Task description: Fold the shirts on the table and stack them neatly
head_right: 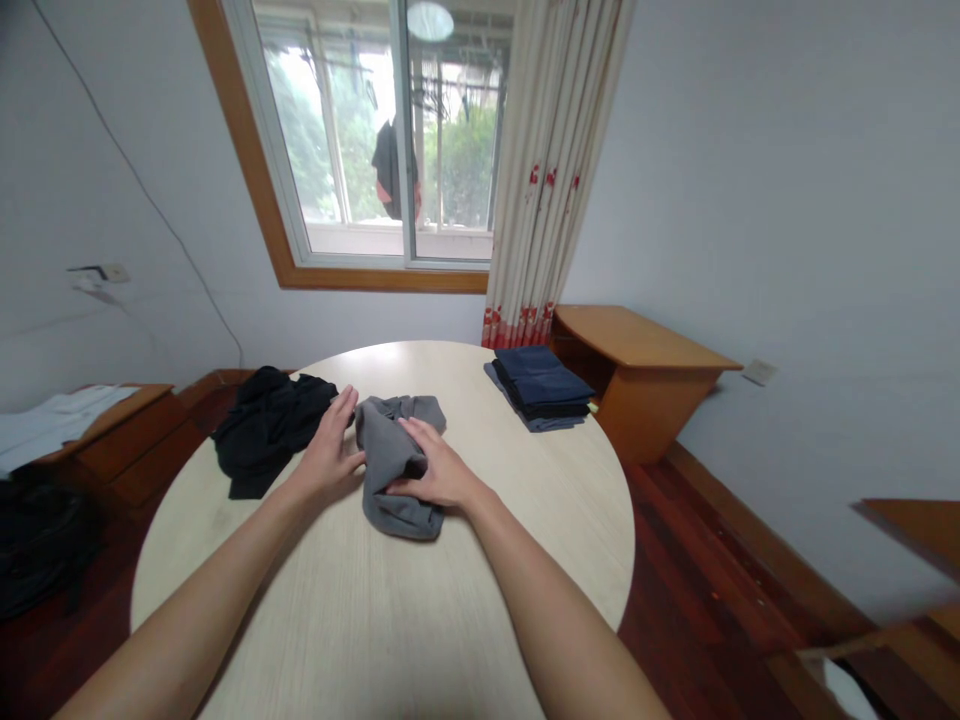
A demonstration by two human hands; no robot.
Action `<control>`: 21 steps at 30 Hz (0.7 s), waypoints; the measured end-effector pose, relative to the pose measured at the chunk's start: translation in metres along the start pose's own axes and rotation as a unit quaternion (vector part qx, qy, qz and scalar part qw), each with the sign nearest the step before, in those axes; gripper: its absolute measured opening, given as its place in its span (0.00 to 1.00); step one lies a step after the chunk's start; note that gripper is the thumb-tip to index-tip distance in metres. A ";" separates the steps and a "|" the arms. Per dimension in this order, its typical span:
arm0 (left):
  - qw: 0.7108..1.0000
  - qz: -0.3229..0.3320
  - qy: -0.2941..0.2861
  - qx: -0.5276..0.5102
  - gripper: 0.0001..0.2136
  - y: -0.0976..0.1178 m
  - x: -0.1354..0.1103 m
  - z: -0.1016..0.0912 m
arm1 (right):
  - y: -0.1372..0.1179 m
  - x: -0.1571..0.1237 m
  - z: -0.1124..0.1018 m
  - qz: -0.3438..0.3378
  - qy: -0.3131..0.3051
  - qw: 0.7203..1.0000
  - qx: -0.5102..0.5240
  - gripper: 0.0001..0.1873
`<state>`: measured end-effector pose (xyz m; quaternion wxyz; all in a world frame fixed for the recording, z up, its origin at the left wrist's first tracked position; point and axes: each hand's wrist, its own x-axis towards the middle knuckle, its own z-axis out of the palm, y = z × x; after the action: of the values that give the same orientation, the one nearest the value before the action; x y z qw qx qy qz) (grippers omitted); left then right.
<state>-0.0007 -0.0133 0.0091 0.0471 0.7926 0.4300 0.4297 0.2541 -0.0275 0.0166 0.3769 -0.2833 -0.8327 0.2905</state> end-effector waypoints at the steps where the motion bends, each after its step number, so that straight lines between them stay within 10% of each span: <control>1: 1.000 0.017 -0.008 0.018 0.43 0.004 0.001 -0.002 | 0.000 0.000 0.000 -0.001 -0.004 1.000 -0.002 0.55; 21: 0.999 0.026 -0.042 -0.007 0.35 0.015 0.002 -0.003 | 0.001 0.001 -0.003 0.016 0.010 1.000 -0.008 0.49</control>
<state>0.0072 -0.0224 0.0194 0.0596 0.8205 0.4041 0.3999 0.2563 -0.0254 0.0172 0.3779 -0.3024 -0.8265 0.2873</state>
